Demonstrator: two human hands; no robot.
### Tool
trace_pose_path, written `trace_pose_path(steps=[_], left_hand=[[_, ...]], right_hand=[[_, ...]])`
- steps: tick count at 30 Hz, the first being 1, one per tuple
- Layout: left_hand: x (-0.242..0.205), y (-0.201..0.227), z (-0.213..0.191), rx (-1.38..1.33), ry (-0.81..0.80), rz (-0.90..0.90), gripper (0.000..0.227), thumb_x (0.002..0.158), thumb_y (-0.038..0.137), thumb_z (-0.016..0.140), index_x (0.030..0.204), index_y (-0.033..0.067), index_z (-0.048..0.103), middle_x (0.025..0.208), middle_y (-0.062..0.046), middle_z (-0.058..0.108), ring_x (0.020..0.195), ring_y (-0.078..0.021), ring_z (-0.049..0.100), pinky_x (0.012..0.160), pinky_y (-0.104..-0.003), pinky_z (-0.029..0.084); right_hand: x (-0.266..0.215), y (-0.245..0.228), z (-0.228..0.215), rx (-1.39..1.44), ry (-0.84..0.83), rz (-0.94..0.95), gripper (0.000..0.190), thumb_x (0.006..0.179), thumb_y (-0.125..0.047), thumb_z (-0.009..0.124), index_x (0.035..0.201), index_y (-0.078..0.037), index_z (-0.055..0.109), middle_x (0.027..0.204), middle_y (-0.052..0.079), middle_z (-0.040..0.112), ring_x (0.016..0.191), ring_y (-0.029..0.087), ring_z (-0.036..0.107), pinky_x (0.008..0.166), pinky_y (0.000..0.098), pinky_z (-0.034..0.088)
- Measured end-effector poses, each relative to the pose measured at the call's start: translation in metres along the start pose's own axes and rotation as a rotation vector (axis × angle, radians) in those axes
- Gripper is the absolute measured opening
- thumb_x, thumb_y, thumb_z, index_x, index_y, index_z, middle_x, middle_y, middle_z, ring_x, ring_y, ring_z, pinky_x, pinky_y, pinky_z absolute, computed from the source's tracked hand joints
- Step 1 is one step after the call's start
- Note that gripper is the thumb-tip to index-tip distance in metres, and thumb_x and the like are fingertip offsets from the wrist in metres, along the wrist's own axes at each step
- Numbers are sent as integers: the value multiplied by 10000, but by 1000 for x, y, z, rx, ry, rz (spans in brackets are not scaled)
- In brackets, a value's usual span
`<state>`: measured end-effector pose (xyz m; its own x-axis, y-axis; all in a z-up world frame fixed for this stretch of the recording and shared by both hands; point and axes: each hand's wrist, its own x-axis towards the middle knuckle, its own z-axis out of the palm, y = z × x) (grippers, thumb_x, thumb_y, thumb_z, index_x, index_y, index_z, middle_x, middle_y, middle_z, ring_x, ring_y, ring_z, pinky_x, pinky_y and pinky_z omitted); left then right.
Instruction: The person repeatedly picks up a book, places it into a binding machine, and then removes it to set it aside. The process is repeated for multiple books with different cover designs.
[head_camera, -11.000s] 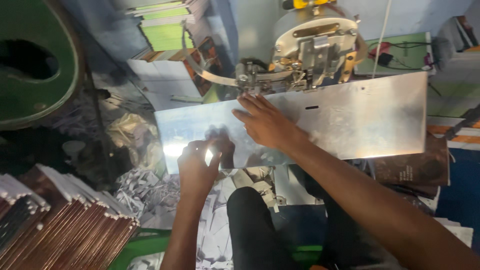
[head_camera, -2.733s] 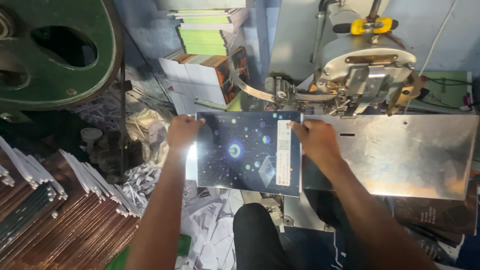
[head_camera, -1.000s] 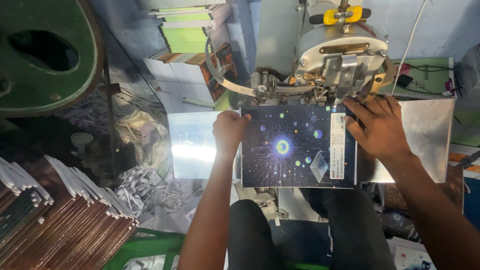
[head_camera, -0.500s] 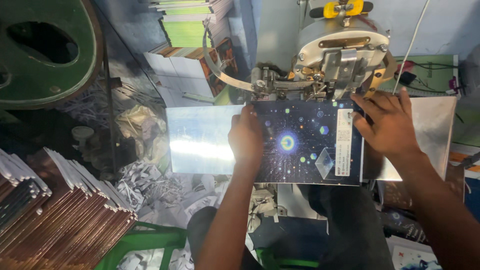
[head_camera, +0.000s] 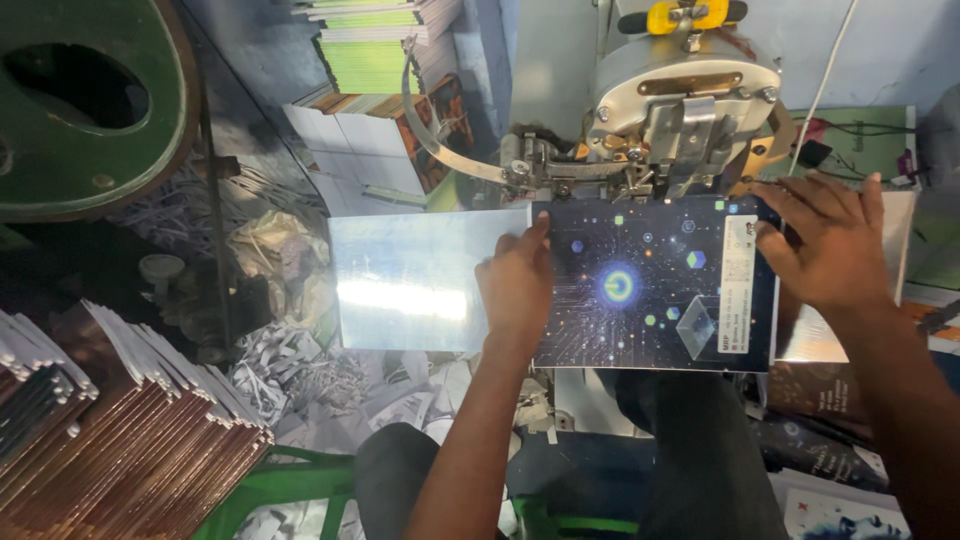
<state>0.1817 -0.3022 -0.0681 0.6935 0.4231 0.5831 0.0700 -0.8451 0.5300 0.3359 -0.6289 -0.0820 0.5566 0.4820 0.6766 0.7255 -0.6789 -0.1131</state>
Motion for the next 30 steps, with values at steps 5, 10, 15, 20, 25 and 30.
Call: trace_pose_path(steps=[5, 10, 15, 20, 25, 30], left_hand=[[1, 2, 4, 15, -36, -3, 315, 971, 187, 618, 1266, 241, 714, 916, -107, 707, 742, -336, 679, 784, -477, 474], [1, 2, 7, 29, -40, 7, 323, 970, 189, 624, 1279, 235, 707, 943, -107, 709, 734, -330, 667, 786, -473, 463], [0, 3, 7, 12, -62, -10, 327, 977, 184, 616, 1286, 237, 706, 942, -97, 709, 748, -318, 674, 793, -470, 460], [-2, 12, 11, 64, -45, 11, 325, 971, 194, 620, 1279, 245, 713, 943, -107, 700, 766, -325, 666, 798, -470, 462], [-4, 23, 21, 45, -45, 21, 330, 958, 195, 619, 1271, 246, 711, 970, -101, 705, 761, -327, 666, 799, -475, 463], [-5, 30, 30, 23, -36, 54, 335, 963, 188, 620, 1282, 245, 706, 979, -96, 711, 757, -328, 670, 780, -467, 468]], right_hand=[[-4, 10, 3, -58, -10, 14, 423, 1079, -424, 553, 1405, -164, 624, 1448, 146, 602, 1433, 319, 435, 1339, 586, 103], [-5, 12, 4, 9, 9, 19, 449, 1062, -423, 561, 1419, -162, 639, 1450, 147, 593, 1428, 315, 433, 1339, 577, 111], [-6, 12, 3, 30, 16, 27, 443, 1043, -401, 574, 1397, -146, 652, 1448, 147, 596, 1423, 310, 441, 1337, 593, 116], [-1, 9, 13, -40, 65, 61, 377, 1006, -351, 609, 1272, -89, 656, 1406, 176, 587, 1377, 336, 476, 1308, 642, 99], [20, -15, 24, -78, 79, 18, 456, 959, -338, 648, 1306, -42, 628, 1319, 202, 594, 1316, 370, 504, 1285, 640, 125], [36, -64, 29, 29, -102, 17, 514, 1004, -387, 628, 1417, -81, 652, 1127, 164, 634, 1256, 358, 557, 1370, 614, 159]])
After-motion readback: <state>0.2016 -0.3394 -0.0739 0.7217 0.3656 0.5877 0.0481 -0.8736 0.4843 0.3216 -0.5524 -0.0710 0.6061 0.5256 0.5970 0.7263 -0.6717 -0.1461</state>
